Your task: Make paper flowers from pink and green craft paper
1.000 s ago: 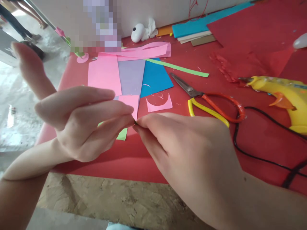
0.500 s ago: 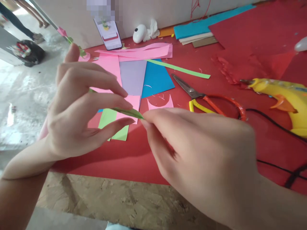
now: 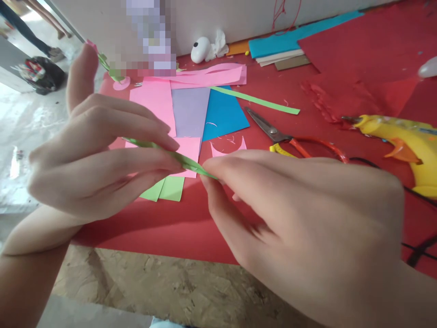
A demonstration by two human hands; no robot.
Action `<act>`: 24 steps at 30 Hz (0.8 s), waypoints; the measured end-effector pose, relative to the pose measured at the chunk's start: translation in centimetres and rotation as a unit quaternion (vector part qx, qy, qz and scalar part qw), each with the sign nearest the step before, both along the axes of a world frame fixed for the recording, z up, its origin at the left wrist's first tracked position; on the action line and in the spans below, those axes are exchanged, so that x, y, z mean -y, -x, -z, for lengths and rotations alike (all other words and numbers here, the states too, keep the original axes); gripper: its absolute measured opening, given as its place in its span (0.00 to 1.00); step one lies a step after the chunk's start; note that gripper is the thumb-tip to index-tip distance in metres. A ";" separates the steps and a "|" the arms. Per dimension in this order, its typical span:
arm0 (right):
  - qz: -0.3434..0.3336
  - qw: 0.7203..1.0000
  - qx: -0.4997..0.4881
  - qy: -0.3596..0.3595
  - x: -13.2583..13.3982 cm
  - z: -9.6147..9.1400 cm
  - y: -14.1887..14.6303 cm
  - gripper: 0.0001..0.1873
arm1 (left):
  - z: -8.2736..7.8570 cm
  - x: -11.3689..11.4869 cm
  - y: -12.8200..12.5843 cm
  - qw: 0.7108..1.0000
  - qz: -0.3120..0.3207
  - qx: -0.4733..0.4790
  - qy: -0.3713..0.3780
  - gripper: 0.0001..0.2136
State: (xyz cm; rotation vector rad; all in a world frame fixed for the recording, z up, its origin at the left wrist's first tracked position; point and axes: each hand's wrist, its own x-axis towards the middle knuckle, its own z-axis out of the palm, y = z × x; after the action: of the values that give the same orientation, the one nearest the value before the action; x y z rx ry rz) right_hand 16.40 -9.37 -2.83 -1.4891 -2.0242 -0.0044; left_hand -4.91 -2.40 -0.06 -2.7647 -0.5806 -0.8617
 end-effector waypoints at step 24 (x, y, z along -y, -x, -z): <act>-0.066 0.994 -0.016 -0.083 -0.3 0.0 1.0 0.11 | 0.9 0.6 -0.5 1.000 -0.009 -0.016 -0.017 0.06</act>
State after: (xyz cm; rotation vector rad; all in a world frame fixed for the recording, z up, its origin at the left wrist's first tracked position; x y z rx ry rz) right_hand 15.39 -9.05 -2.79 -1.2431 -2.0406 -0.0927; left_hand -4.39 -3.01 -0.92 -2.7326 -0.5788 -0.8154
